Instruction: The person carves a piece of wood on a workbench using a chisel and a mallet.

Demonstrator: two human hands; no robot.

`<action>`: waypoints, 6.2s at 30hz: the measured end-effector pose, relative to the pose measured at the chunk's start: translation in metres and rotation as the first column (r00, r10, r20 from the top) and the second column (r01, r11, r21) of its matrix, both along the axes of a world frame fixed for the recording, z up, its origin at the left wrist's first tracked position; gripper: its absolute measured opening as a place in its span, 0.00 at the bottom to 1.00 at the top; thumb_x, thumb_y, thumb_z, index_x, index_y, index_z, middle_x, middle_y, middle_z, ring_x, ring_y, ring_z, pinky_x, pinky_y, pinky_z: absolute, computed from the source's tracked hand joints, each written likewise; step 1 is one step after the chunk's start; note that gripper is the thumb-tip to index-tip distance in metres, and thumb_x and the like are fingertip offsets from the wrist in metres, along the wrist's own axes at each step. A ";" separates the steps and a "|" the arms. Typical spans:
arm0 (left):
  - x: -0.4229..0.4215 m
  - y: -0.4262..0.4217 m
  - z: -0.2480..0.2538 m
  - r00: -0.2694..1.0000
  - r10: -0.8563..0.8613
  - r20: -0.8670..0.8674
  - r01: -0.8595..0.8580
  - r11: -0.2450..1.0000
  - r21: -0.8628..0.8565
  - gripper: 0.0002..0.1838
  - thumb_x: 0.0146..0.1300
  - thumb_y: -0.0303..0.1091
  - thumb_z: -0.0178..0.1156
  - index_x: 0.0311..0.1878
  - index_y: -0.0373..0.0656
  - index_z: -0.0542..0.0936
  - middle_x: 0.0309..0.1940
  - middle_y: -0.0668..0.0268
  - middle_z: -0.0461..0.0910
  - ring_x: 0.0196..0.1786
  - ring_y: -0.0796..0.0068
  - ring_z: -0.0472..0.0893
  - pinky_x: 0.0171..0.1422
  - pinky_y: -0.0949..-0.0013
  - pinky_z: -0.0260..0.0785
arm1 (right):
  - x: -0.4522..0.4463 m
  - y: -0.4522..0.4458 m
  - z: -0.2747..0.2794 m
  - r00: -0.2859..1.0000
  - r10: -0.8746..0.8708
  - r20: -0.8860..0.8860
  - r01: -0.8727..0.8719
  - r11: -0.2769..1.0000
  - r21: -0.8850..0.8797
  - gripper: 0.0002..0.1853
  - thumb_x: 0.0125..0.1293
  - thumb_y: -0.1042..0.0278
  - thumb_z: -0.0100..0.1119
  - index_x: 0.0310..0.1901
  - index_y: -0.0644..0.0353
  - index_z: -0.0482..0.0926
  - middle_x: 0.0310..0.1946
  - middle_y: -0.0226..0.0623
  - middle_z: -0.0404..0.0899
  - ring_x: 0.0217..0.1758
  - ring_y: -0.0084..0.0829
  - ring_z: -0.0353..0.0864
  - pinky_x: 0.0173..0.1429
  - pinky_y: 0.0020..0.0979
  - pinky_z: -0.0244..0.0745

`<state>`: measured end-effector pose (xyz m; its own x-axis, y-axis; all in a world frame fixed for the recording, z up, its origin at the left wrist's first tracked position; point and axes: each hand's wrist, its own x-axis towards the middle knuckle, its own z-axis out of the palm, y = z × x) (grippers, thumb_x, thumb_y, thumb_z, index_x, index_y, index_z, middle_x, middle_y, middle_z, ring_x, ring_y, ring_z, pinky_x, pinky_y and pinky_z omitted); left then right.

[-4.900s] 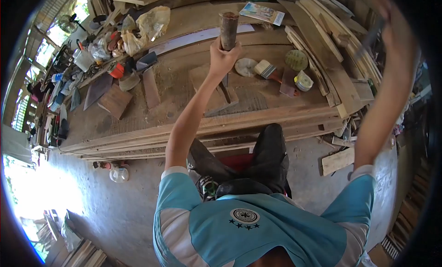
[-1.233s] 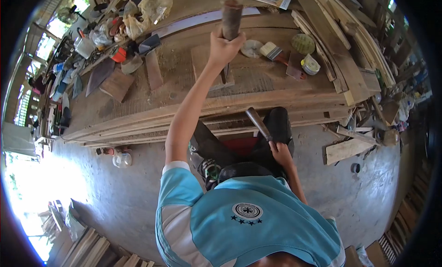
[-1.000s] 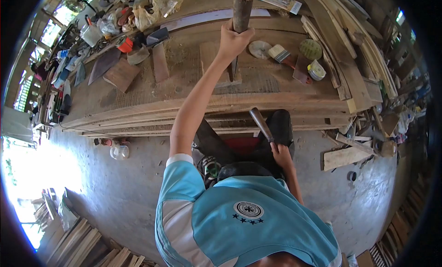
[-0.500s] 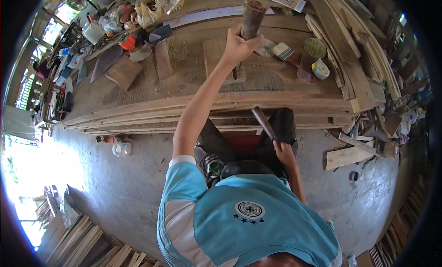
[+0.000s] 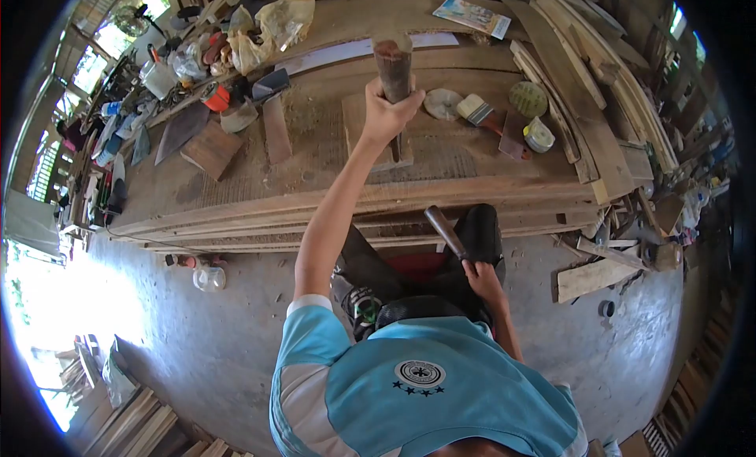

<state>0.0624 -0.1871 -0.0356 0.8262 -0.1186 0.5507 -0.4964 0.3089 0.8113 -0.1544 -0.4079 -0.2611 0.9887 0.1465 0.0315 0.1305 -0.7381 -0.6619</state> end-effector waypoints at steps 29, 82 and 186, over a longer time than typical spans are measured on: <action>0.018 -0.007 0.001 0.999 0.021 0.031 -0.022 0.999 0.048 0.05 0.48 0.23 0.55 0.26 0.42 0.68 0.10 0.74 0.63 0.10 0.85 0.59 0.13 0.77 0.48 | 0.001 -0.024 0.060 0.774 0.194 -0.603 0.305 0.720 0.624 0.13 0.59 0.61 0.49 0.22 0.59 0.71 0.11 0.24 0.63 0.14 0.15 0.61 0.15 0.20 0.52; 0.022 -0.006 -0.006 1.000 0.013 -0.017 -0.011 0.992 0.126 0.12 0.48 0.30 0.57 0.17 0.44 0.65 0.10 0.73 0.66 0.13 0.87 0.64 0.16 0.77 0.54 | 0.096 0.007 0.307 0.968 -0.092 -0.234 0.231 0.699 0.676 0.21 0.63 0.46 0.40 0.18 0.52 0.59 0.08 0.17 0.53 0.08 0.11 0.48 0.11 0.16 0.41; -0.013 -0.024 -0.009 0.995 -0.004 0.102 -0.028 0.948 0.318 0.10 0.49 0.32 0.56 0.20 0.43 0.65 0.12 0.75 0.64 0.17 0.89 0.60 0.19 0.79 0.53 | 0.066 0.008 0.280 0.968 -0.187 -0.167 0.247 0.824 0.510 0.22 0.64 0.50 0.39 0.16 0.54 0.61 0.07 0.20 0.55 0.08 0.14 0.52 0.12 0.20 0.45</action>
